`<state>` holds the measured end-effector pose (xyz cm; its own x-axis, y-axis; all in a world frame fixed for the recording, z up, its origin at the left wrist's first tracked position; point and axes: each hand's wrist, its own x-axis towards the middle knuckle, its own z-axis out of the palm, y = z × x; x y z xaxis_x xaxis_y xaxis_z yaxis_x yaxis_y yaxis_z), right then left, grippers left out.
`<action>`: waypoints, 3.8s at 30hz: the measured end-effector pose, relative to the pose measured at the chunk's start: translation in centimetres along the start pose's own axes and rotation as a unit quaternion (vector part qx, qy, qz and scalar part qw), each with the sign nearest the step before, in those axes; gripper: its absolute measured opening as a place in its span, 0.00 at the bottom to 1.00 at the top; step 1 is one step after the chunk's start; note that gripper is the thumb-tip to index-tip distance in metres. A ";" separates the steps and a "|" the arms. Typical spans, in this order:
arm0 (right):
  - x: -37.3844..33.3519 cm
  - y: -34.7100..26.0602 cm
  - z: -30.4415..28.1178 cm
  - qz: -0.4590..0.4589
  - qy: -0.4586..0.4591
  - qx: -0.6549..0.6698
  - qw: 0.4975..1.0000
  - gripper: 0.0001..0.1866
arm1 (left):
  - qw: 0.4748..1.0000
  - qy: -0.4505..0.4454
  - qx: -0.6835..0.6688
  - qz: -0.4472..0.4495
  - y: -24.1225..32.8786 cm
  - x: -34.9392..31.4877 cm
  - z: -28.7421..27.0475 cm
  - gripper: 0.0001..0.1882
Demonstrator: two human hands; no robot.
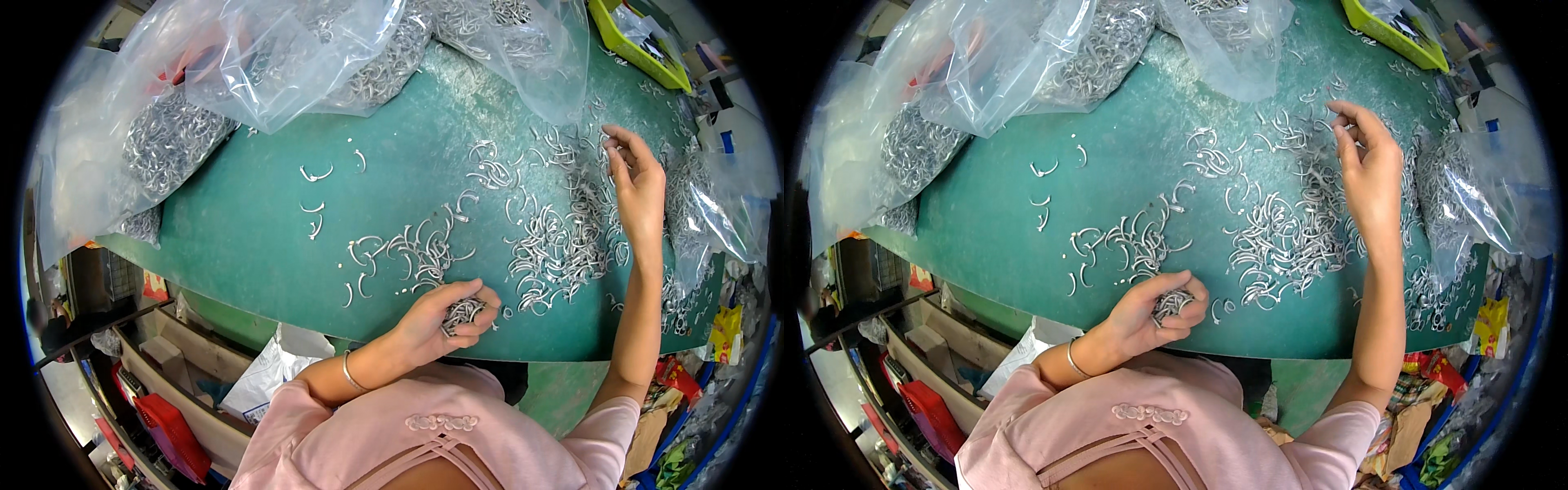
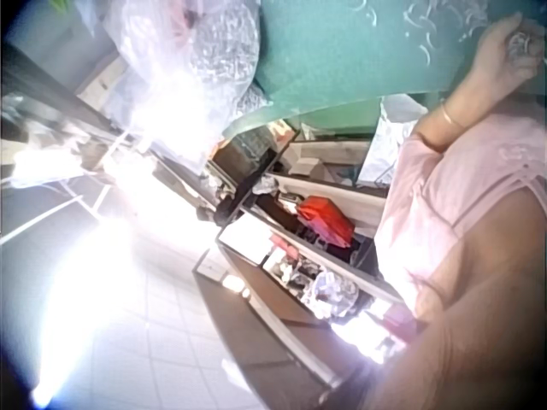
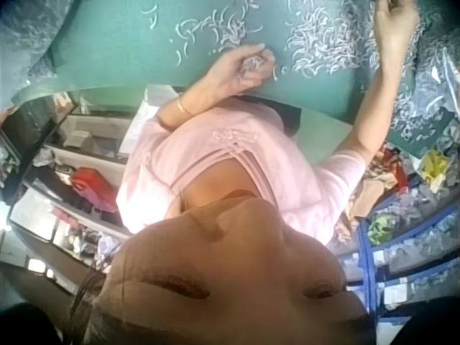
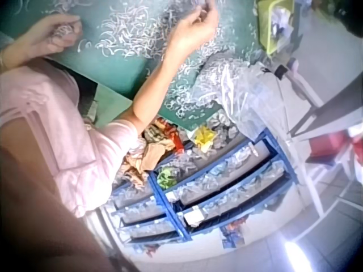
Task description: The person sorts small silver metal hooks on a green table, picking them up and placing them into piles. They occasionally transfer hooks into a plastic bag. The task is performed by hand without tools.
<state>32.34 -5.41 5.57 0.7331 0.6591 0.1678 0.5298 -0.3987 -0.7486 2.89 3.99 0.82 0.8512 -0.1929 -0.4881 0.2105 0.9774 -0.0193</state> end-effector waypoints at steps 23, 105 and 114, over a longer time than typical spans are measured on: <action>-3.6 -5.4 3.3 -0.045 -0.309 0.113 0.943 0.07 | 0.996 0.036 -0.002 0.086 0.2 -0.2 1.6 0.20; -6.4 -4.8 5.5 -0.081 -0.258 0.054 0.961 0.10 | 0.993 -0.019 0.004 0.118 0.0 -0.5 0.1 0.20; -9.8 -5.1 6.7 -0.210 -0.303 -0.136 0.920 0.27 | 0.994 -0.038 0.021 0.098 0.1 -0.9 -0.1 0.17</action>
<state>19.55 -5.58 3.41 0.1109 0.9928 -0.0457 0.8591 -0.1188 -0.4978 2.10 4.27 1.22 0.9113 -0.0072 -0.4117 0.0562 0.9927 0.1069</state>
